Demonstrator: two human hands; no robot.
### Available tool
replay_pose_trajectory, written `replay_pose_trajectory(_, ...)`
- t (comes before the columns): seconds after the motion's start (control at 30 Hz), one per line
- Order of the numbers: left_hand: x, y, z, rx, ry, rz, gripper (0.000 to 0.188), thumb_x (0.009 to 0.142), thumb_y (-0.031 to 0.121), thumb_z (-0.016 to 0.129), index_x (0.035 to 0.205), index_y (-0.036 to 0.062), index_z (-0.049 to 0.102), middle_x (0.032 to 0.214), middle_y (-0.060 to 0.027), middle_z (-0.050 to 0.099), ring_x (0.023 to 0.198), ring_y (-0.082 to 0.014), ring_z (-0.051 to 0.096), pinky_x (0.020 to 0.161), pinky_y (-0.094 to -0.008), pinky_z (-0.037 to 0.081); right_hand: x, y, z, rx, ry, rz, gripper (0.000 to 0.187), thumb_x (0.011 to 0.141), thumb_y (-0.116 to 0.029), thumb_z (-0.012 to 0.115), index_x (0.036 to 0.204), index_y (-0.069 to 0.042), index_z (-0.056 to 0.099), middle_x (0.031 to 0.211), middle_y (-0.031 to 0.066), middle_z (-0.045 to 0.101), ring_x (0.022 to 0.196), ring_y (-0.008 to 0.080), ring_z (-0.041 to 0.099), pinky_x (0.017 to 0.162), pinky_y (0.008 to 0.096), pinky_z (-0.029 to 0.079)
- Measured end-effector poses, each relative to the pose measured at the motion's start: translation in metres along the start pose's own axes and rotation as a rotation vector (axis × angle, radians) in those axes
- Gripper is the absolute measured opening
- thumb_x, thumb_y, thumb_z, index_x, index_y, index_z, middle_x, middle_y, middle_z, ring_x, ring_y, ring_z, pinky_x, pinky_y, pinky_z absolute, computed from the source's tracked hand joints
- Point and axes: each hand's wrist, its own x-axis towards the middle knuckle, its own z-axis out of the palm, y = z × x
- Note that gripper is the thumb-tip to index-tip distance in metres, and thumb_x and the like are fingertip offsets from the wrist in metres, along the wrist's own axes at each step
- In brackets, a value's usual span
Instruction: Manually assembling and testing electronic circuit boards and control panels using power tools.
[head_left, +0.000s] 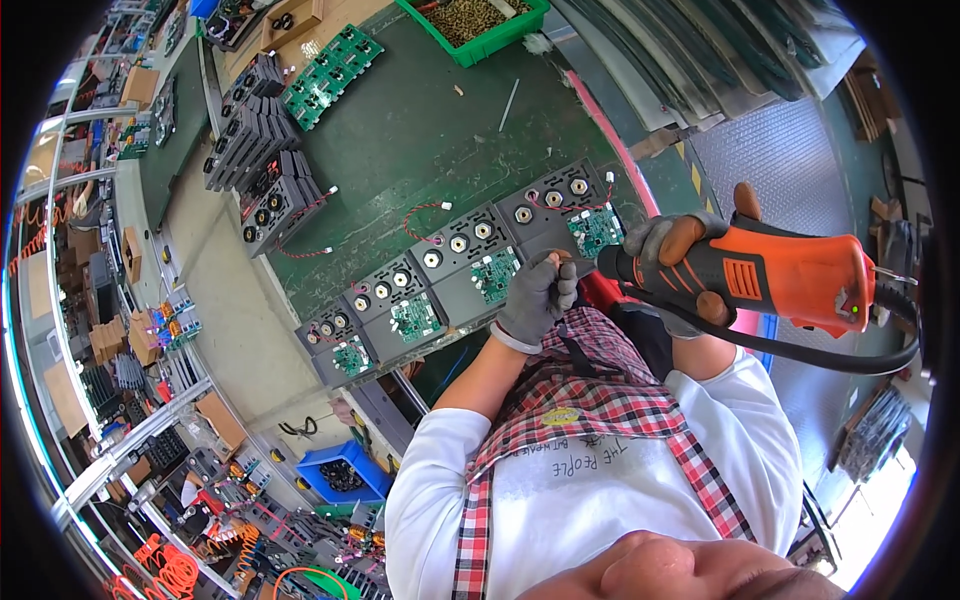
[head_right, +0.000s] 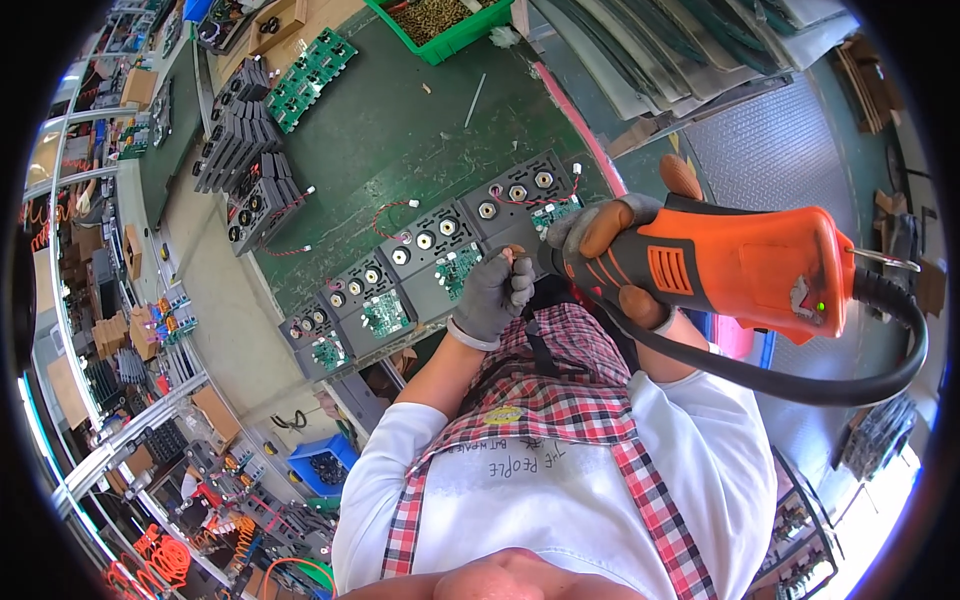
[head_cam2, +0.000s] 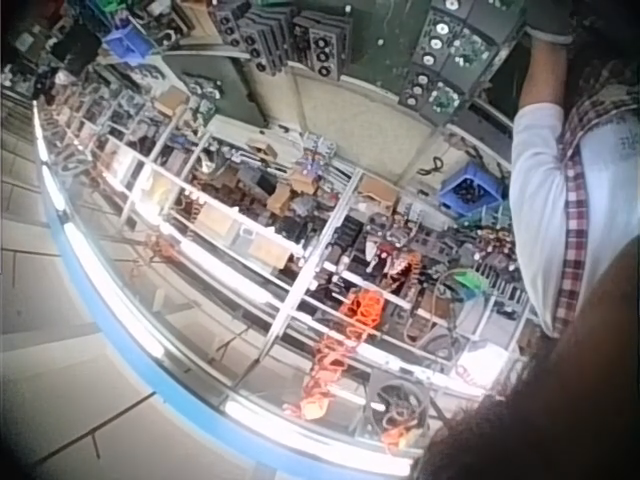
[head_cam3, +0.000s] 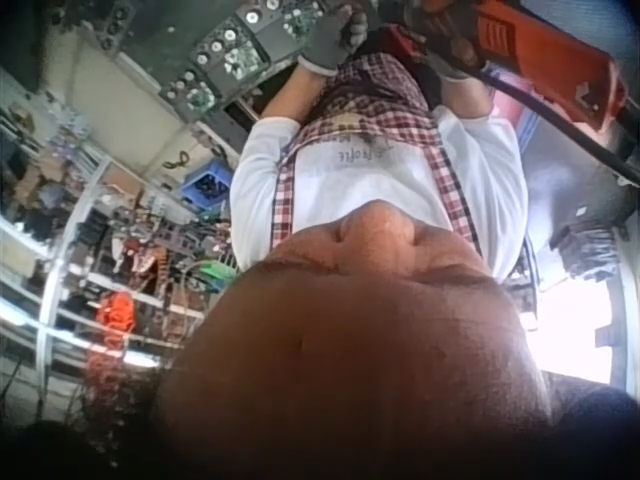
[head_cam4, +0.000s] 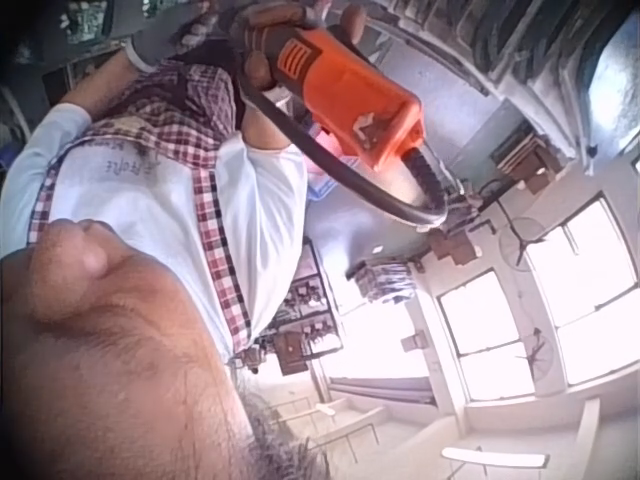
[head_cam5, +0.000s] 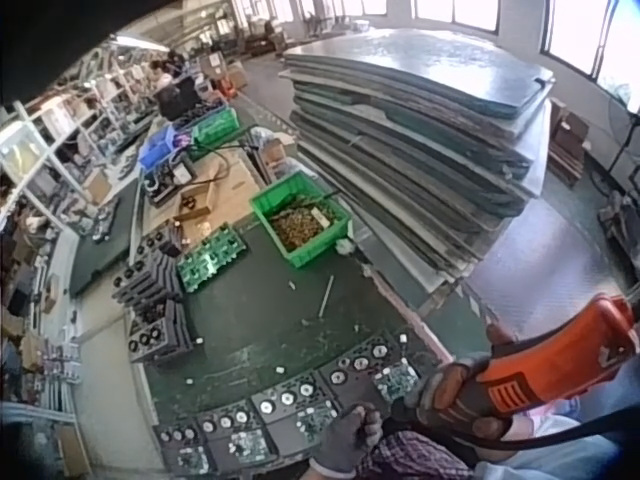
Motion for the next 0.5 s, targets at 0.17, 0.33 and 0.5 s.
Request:
replay_pose_trajectory(0.17,-0.001,-0.001,0.011,0.127,0.092,0.040,0.018,0.090,0.024,0.044,0.089,0.0062,0.050,0.069,-0.0035,0.052,0.051,-0.0108,0.044,0.044,-0.0206,0.036,-0.006,0.000,0.002,-0.050,0.021,-0.006,0.090,0.072,-0.031,0.070,0.136,-0.009,0.010,0.079,0.0111,0.054,0.066,0.0223,0.055,0.064,0.0386,0.045)
replay_pose_trajectory(0.33,-0.001,-0.002,0.022,0.309,0.259,0.108,0.022,0.089,0.028,0.045,0.086,0.0066,0.051,0.064,-0.0027,0.051,0.047,-0.0107,0.043,0.040,-0.0206,0.034,0.000,0.006,-0.003,-0.023,-0.094,-0.048,0.091,0.072,-0.031,0.070,0.136,-0.008,0.010,0.079,0.0105,0.054,0.066,0.0213,0.055,0.063,0.0386,0.045)
replay_pose_trajectory(0.5,0.002,0.003,0.020,0.275,0.140,0.061,0.019,0.088,0.025,0.047,0.083,0.0070,0.053,0.062,-0.0012,0.050,0.048,-0.0090,0.044,0.039,-0.0209,0.034,0.003,0.008,0.000,0.046,0.031,0.021,0.091,0.071,-0.031,0.070,0.136,-0.007,0.011,0.076,0.0104,0.055,0.062,0.0206,0.054,0.063,0.0387,0.045)
